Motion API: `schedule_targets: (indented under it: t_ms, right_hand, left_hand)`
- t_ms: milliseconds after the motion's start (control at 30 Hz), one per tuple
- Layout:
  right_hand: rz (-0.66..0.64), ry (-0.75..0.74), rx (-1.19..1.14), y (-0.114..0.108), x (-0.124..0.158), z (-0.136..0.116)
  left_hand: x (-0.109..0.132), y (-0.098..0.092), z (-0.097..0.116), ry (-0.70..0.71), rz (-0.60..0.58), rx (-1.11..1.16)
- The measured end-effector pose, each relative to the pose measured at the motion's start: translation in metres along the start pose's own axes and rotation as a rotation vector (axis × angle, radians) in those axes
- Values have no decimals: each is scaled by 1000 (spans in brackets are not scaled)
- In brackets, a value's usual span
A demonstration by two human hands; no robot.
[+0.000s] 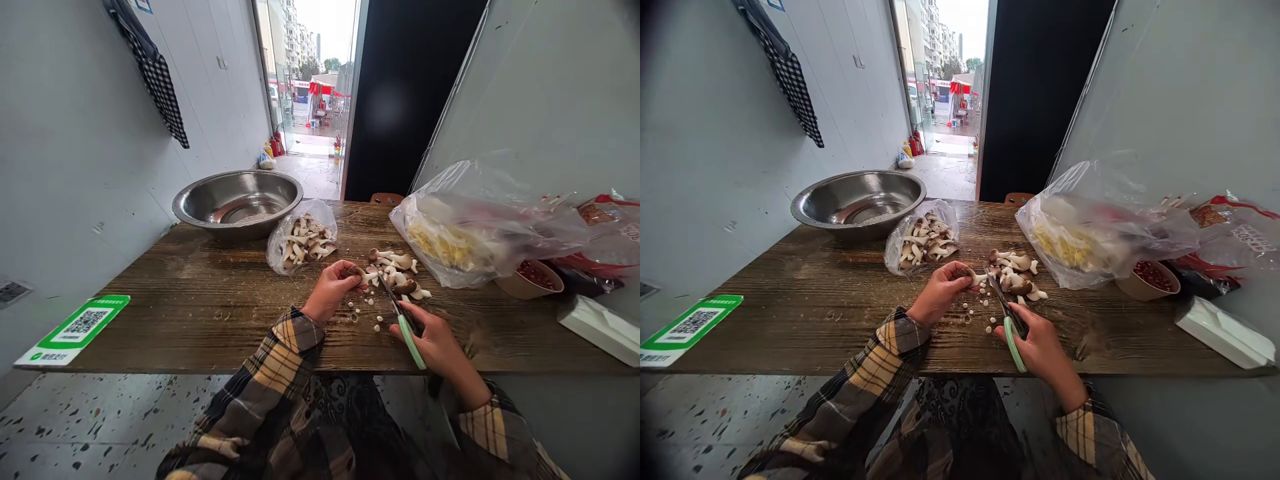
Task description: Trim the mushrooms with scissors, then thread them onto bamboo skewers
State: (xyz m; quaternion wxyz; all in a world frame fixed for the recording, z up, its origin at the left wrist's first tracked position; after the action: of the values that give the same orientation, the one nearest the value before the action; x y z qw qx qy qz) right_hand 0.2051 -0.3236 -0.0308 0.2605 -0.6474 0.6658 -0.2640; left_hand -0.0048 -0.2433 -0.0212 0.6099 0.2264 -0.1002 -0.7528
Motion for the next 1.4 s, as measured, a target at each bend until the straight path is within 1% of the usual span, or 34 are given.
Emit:
schedule_targets:
  t_ms: [200,433,533,633,733,833,967,1100,1200,1300,1400]
  right_hand:
    - [-38,9,-2,0,8,3]
    - [-65,25,72,-3,25,14]
    - [-61,30,77,-6,28,19]
    - [-10,46,81,-10,27,25]
    - [29,61,56,-12,23,27]
    - [51,65,-29,-13,16,23]
    - [52,59,-137,-11,5,9]
    - [-24,12,-82,-4,-1,-2]
    - [-41,5,-28,-2,1,-2]
    - [-45,-2,13,-4,6,-1]
    - [-77,-2,47,-9,12,-2]
  left_hand:
    - [2,1,2,5,-35,-87]
    - [2,2,1,-5,-94,-162]
    - [2,1,1,-1,-77,-143]
    - [1,-1,2,14,-50,-113]
    - [0,-2,0,-5,-16,-61]
    - [-2,-3,-3,-23,6,-42]
    - [-2,-6,-7,-49,19,-46]
    - [-2,-7,-4,-72,74,-21]
    - [-2,-7,-1,-72,98,16]
    - [-3,-7,-1,-64,102,66]
    - [-3,-7,-1,-60,107,95]
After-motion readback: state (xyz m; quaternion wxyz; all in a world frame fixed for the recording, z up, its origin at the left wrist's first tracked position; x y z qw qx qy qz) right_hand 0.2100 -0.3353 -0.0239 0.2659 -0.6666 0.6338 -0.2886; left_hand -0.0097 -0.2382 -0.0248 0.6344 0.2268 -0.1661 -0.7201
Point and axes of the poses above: each hand's wrist, its own x-axis away from the middle knuckle, its own y-axis out of the palm, z = x × y, the point moved 1 cm from there along -x, towards the middle knuckle, and after that the axes turned 12 degrees about y, right-handed, at the moved point
